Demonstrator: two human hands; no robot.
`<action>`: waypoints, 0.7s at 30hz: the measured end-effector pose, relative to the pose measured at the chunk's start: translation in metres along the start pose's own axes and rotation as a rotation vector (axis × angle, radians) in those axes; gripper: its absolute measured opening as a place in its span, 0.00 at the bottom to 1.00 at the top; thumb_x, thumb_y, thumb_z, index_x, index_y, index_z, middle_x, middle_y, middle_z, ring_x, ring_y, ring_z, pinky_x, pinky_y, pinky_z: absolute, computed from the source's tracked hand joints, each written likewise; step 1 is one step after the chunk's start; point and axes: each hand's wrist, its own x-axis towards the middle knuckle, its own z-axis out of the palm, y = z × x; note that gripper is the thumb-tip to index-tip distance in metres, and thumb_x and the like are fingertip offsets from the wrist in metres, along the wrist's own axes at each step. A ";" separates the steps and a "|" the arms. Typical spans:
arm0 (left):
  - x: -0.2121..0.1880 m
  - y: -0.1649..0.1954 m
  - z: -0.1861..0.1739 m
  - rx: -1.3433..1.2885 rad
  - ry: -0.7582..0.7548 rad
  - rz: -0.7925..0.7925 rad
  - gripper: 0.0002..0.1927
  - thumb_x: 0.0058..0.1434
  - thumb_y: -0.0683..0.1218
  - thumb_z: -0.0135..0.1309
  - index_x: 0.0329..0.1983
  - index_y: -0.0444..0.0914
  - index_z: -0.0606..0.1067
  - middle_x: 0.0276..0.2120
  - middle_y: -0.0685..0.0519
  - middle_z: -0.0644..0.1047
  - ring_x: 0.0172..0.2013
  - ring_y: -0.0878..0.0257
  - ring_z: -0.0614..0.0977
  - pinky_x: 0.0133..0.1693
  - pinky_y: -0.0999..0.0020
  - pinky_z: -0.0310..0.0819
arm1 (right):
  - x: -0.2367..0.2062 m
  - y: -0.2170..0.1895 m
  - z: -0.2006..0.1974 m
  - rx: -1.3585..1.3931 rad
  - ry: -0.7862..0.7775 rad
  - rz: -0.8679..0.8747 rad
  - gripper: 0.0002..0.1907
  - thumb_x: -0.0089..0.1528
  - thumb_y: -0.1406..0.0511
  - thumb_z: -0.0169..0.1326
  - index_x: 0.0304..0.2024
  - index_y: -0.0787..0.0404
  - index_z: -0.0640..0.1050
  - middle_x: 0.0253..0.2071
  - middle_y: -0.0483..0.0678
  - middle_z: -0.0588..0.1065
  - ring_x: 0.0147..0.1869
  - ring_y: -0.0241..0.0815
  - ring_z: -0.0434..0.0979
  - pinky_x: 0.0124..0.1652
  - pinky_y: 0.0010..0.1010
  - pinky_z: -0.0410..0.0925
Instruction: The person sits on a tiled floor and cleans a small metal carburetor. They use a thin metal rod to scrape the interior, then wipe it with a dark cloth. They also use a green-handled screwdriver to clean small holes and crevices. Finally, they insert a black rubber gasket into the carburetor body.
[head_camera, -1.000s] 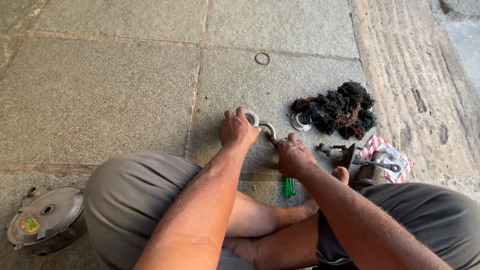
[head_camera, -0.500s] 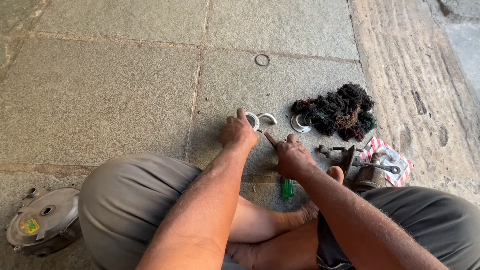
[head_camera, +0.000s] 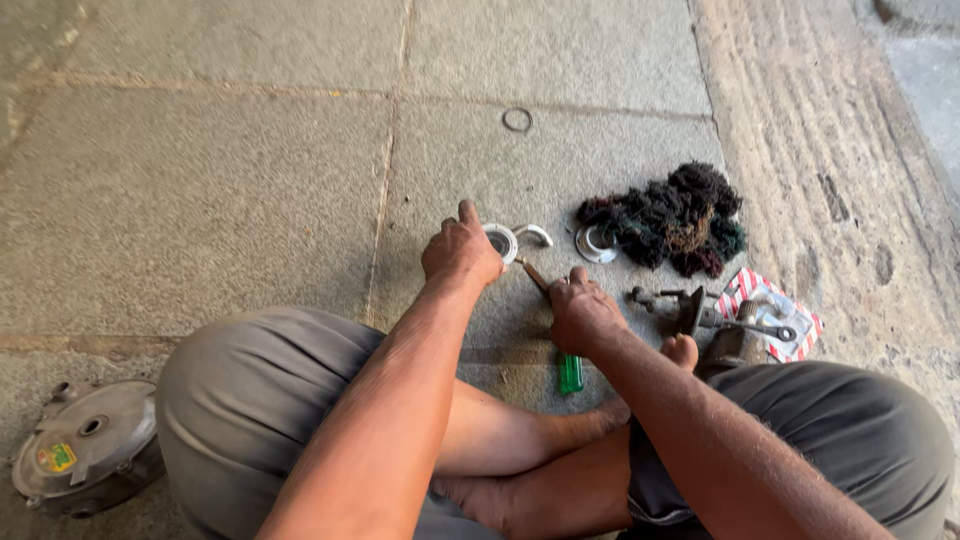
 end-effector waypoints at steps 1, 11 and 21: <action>-0.005 0.002 -0.013 0.031 0.067 0.054 0.46 0.62 0.50 0.64 0.75 0.40 0.50 0.55 0.38 0.72 0.50 0.46 0.80 0.44 0.54 0.78 | 0.000 0.001 0.000 -0.001 0.016 -0.006 0.27 0.63 0.68 0.59 0.64 0.59 0.70 0.62 0.57 0.62 0.61 0.52 0.70 0.62 0.39 0.68; -0.036 0.007 -0.114 0.155 0.169 0.395 0.44 0.56 0.56 0.68 0.71 0.39 0.62 0.58 0.45 0.75 0.56 0.51 0.79 0.58 0.52 0.74 | -0.001 0.001 0.004 0.033 0.003 -0.005 0.25 0.63 0.72 0.54 0.64 0.60 0.70 0.60 0.56 0.64 0.60 0.49 0.71 0.61 0.38 0.69; -0.025 -0.029 -0.065 -0.077 0.139 0.272 0.38 0.51 0.60 0.69 0.63 0.42 0.73 0.58 0.45 0.77 0.57 0.49 0.79 0.57 0.54 0.74 | -0.004 0.006 0.004 0.040 0.028 -0.020 0.30 0.62 0.67 0.57 0.67 0.56 0.67 0.61 0.57 0.63 0.61 0.52 0.70 0.61 0.40 0.68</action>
